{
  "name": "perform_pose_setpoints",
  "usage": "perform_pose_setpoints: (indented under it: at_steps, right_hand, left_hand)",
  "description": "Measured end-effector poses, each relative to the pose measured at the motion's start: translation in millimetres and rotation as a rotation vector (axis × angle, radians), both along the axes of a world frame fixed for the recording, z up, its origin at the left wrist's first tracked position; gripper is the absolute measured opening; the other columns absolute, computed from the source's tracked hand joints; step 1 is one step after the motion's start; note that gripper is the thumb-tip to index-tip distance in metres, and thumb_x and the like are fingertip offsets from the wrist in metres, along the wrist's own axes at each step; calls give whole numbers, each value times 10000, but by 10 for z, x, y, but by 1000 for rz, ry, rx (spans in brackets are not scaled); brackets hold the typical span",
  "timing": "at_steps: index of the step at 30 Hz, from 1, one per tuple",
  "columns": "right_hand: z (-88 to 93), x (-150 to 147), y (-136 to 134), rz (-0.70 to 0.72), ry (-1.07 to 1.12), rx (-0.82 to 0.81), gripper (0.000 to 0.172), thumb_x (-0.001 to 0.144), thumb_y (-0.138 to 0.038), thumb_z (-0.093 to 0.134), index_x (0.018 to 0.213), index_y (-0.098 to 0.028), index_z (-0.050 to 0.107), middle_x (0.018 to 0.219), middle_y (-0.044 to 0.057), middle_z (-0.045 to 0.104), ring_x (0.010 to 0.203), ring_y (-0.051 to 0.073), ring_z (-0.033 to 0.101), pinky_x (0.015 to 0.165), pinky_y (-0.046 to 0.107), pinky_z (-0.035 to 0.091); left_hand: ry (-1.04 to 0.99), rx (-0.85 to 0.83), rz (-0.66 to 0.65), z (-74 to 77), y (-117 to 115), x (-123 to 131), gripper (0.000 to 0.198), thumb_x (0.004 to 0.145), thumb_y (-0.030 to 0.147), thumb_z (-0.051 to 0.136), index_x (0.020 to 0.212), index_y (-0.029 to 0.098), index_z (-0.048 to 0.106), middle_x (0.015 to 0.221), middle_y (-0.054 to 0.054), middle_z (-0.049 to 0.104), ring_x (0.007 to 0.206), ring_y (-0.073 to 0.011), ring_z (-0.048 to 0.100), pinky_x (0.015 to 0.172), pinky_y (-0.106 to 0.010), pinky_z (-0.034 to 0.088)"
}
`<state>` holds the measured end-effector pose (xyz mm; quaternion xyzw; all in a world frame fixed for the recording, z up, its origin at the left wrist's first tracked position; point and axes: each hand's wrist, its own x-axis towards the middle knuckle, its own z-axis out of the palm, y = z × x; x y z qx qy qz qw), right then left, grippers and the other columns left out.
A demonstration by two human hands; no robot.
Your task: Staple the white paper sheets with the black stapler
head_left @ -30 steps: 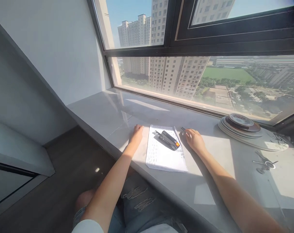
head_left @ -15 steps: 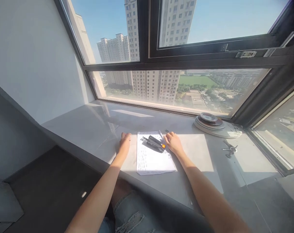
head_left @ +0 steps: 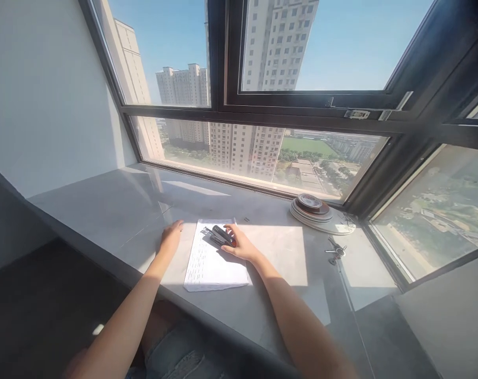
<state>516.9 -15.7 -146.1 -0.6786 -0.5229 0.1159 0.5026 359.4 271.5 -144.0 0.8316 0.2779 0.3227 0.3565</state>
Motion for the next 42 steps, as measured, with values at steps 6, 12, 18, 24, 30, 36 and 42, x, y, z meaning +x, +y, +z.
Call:
perform_pose_setpoints:
  at_steps: [6, 12, 18, 24, 30, 36, 42]
  right_hand:
    - [-14, 123, -32, 6, 111, 46, 445, 790, -265, 737, 1234, -248, 720, 1228, 82, 751, 1011, 264, 687, 865, 407, 552]
    - [-33, 165, -72, 17, 132, 3, 475, 817, -309, 779, 1285, -233, 753, 1312, 100, 751, 1086, 296, 693, 936, 446, 549]
    - [-46, 174, -92, 16, 144, -25, 478, 825, -314, 787, 1294, -232, 751, 1321, 91, 757, 1165, 315, 704, 1054, 485, 554]
    - [-52, 188, -87, 31, 153, 11, 474, 835, -299, 782, 1304, -230, 767, 1361, 102, 747, 1241, 323, 686, 1134, 520, 513]
    - [-29, 169, -87, 51, 195, 33, 470, 840, -263, 778, 1309, -223, 778, 1336, 103, 761, 1234, 316, 691, 1122, 504, 512]
    - [-86, 208, -68, 55, 203, 40, 484, 806, -259, 814, 1288, -223, 799, 1321, 93, 767, 1207, 311, 700, 1097, 478, 531]
    - [-90, 226, -71, 73, 192, 39, 487, 823, -241, 799, 1310, -245, 801, 1307, 78, 777, 1201, 311, 706, 1085, 481, 536]
  left_hand:
    - [35, 44, -124, 5, -84, 36, 396, 1007, 302, 486, 1268, 202, 766, 1114, -92, 775, 1064, -244, 700, 1020, -360, 550]
    - [-52, -85, -325, 13, -383, -130, 483, 1077, 366, 461, 1455, 185, 701, 1411, -146, 686, 1265, -253, 643, 1141, -391, 487]
    - [-67, -93, -381, 6, -582, -178, 478, 1097, 333, 481, 1522, 233, 674, 1145, -91, 652, 1010, -210, 631, 985, -343, 514]
    - [-82, 10, -425, -27, -564, -26, 429, 1072, 267, 523, 1445, 254, 736, 1175, -82, 691, 1081, -200, 649, 988, -315, 505]
    - [-23, 44, -443, 32, -612, 63, 216, 919, 211, 757, 1094, 259, 874, 1124, -80, 836, 1090, -279, 731, 1040, -439, 551]
    - [-68, -88, -480, 94, -607, 27, 92, 862, 303, 821, 911, 238, 865, 1044, -84, 848, 1081, -288, 766, 1004, -447, 586]
    - [-138, -167, -599, 81, -570, 11, 124, 833, 336, 858, 888, 226, 845, 1035, -94, 831, 1062, -270, 761, 1027, -444, 570]
